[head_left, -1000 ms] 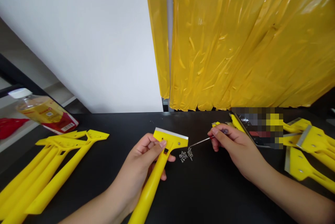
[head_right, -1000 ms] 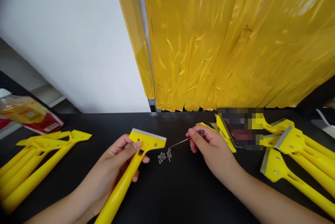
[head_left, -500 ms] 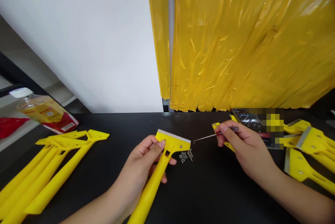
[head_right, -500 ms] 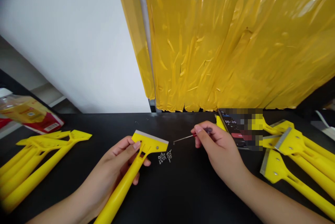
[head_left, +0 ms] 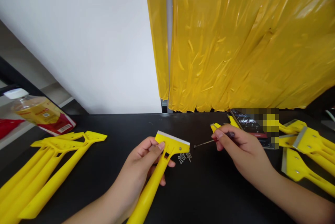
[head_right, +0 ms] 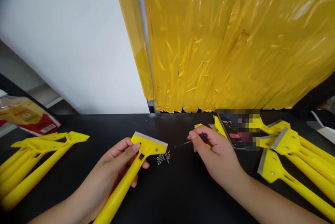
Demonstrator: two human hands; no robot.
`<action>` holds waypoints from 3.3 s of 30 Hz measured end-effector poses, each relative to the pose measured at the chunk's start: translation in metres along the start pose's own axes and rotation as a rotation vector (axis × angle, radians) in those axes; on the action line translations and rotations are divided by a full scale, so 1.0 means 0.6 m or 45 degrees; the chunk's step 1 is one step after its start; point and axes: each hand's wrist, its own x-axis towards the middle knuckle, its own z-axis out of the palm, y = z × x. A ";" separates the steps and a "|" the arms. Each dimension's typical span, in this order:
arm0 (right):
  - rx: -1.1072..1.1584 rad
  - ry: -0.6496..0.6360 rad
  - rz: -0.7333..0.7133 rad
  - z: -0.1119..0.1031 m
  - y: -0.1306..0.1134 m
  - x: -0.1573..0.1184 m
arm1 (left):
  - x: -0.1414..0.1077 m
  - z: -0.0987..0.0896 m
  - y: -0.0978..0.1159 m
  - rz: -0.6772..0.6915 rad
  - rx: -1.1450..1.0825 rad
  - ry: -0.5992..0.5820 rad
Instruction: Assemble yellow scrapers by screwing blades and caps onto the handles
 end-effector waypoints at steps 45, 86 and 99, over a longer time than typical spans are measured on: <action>0.787 -0.097 0.214 0.007 -0.049 -0.039 | -0.029 0.027 -0.013 -0.386 -0.195 -0.239; 0.774 -0.269 0.235 0.010 -0.035 -0.043 | -0.018 0.015 -0.033 -0.462 -0.177 -0.332; 0.776 -0.229 0.264 0.009 -0.031 -0.036 | -0.022 0.014 -0.032 -0.435 -0.152 -0.357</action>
